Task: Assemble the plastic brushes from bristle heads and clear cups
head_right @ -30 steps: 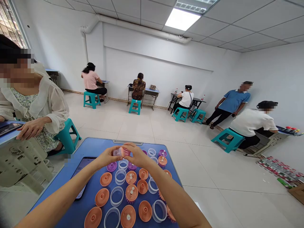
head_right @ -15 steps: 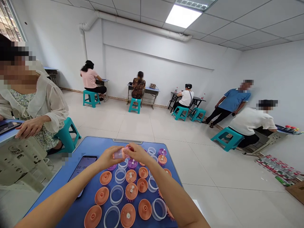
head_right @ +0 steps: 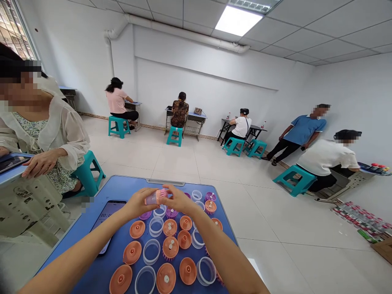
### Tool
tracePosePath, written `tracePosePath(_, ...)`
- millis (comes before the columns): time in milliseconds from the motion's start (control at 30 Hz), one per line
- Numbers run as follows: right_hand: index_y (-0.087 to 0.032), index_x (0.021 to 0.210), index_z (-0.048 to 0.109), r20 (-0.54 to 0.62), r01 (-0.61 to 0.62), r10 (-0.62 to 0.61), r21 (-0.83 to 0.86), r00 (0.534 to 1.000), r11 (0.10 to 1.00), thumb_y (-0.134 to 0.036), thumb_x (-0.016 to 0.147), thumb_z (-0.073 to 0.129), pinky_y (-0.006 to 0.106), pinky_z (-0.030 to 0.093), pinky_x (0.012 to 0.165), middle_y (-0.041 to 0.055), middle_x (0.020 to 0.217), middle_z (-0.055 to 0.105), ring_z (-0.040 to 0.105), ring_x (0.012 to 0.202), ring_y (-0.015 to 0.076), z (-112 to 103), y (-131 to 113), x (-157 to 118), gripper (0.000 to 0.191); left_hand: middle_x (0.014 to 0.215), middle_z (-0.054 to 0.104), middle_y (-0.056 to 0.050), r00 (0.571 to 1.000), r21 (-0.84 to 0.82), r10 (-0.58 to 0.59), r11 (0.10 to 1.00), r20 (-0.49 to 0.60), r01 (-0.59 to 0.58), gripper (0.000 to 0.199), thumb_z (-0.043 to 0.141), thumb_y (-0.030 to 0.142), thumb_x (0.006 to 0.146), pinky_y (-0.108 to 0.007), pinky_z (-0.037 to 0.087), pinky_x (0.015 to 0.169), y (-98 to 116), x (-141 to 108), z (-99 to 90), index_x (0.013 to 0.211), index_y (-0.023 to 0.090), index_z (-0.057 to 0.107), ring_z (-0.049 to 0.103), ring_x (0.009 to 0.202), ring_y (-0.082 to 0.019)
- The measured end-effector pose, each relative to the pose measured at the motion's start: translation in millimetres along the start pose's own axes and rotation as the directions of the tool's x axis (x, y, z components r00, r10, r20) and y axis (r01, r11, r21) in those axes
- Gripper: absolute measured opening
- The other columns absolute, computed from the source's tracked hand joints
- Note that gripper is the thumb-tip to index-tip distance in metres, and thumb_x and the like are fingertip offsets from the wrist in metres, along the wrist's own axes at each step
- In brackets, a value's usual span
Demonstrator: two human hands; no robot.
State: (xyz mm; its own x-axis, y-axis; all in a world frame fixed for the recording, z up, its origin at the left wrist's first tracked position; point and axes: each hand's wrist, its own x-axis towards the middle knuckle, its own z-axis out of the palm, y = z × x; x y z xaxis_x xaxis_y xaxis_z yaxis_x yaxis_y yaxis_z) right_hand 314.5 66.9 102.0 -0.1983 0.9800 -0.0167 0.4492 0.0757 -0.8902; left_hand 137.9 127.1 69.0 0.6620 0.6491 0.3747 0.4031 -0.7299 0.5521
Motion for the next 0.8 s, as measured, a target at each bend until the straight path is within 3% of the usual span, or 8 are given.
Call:
tracePosePath(67, -0.023, 0.109, 0.045, -0.002, 0.042, -0.042, 0.019, 0.999, 0.999, -0.033, 0.066, 0.066, 0.024, 0.047, 0.063, 0.0029, 0.098, 0.056, 0.058, 0.073, 0.0118, 0.0, -0.8, -1.4, 0.048, 0.108, 0.061, -0.008, 1.000, 0.001, 0.001, 1.000, 0.003, -0.001, 0.051, 0.067, 0.034, 0.064, -0.035, 0.041, 0.085, -0.3, -0.5, -0.4, 0.110, 0.020, 0.052, 0.054, 0.098, -0.024)
tracePosePath(233, -0.018, 0.093, 0.051, 0.043, -0.089, 0.085, 0.088, 0.995, 0.992, -0.043, 0.074, 0.055, 0.025, 0.046, 0.053, -0.0006, 0.069, 0.057, 0.056, 0.056, 0.0112, 1.5, 3.7, -1.2, 0.032, 0.110, 0.060, -0.006, 0.999, 0.016, 0.027, 0.999, 0.039, -0.028, 0.052, 0.067, 0.035, 0.063, -0.034, 0.040, 0.088, -0.8, -3.9, -1.2, 0.112, 0.023, 0.052, 0.052, 0.101, -0.024)
tracePosePath(367, -0.021, 0.107, 0.047, 0.031, -0.043, 0.040, 0.102, 0.999, 0.994, -0.037, 0.069, 0.063, 0.025, 0.048, 0.060, 0.0026, 0.091, 0.058, 0.058, 0.070, 0.0124, 4.3, 4.7, -0.2, 0.044, 0.111, 0.059, -0.006, 0.999, 0.022, 0.006, 1.000, 0.033, -0.007, 0.051, 0.066, 0.035, 0.065, -0.034, 0.041, 0.087, -1.8, -4.7, -0.8, 0.113, 0.024, 0.051, 0.053, 0.100, -0.023)
tracePosePath(433, -0.023, 0.106, 0.047, 0.004, -0.015, 0.015, 0.120, 1.000, 0.993, -0.031, 0.065, 0.067, 0.024, 0.047, 0.064, 0.0013, 0.093, 0.058, 0.057, 0.072, 0.0116, 6.3, 4.7, 0.9, 0.047, 0.111, 0.059, -0.005, 0.999, 0.052, 0.018, 0.998, 0.030, -0.019, 0.051, 0.065, 0.035, 0.066, -0.034, 0.041, 0.087, -2.3, -4.2, -0.3, 0.113, 0.024, 0.050, 0.053, 0.101, -0.023)
tracePosePath(600, -0.019, 0.086, 0.050, 0.007, -0.100, 0.100, 0.158, 0.995, 0.982, -0.039, 0.074, 0.055, 0.021, 0.044, 0.047, -0.0034, 0.061, 0.057, 0.053, 0.047, 0.0086, 11.2, 8.0, 4.0, 0.023, 0.110, 0.058, -0.009, 0.991, 0.214, 0.129, 0.968, 0.032, -0.132, 0.051, 0.063, 0.034, 0.070, -0.036, 0.041, 0.086, -5.4, -6.1, 3.9, 0.117, 0.021, 0.047, 0.051, 0.101, -0.025)
tracePosePath(800, -0.018, 0.078, 0.048, -0.005, -0.203, 0.208, 0.197, 0.978, 0.959, -0.047, 0.077, 0.048, 0.019, 0.041, 0.040, -0.0049, 0.050, 0.054, 0.049, 0.037, 0.0076, 18.2, 6.7, 4.6, 0.028, 0.112, 0.056, -0.010, 0.982, 0.283, 0.189, 0.941, 0.022, -0.188, 0.040, 0.053, 0.032, 0.079, -0.038, 0.038, 0.090, -6.0, -10.3, 9.1, 0.117, 0.019, 0.046, 0.050, 0.103, -0.025)
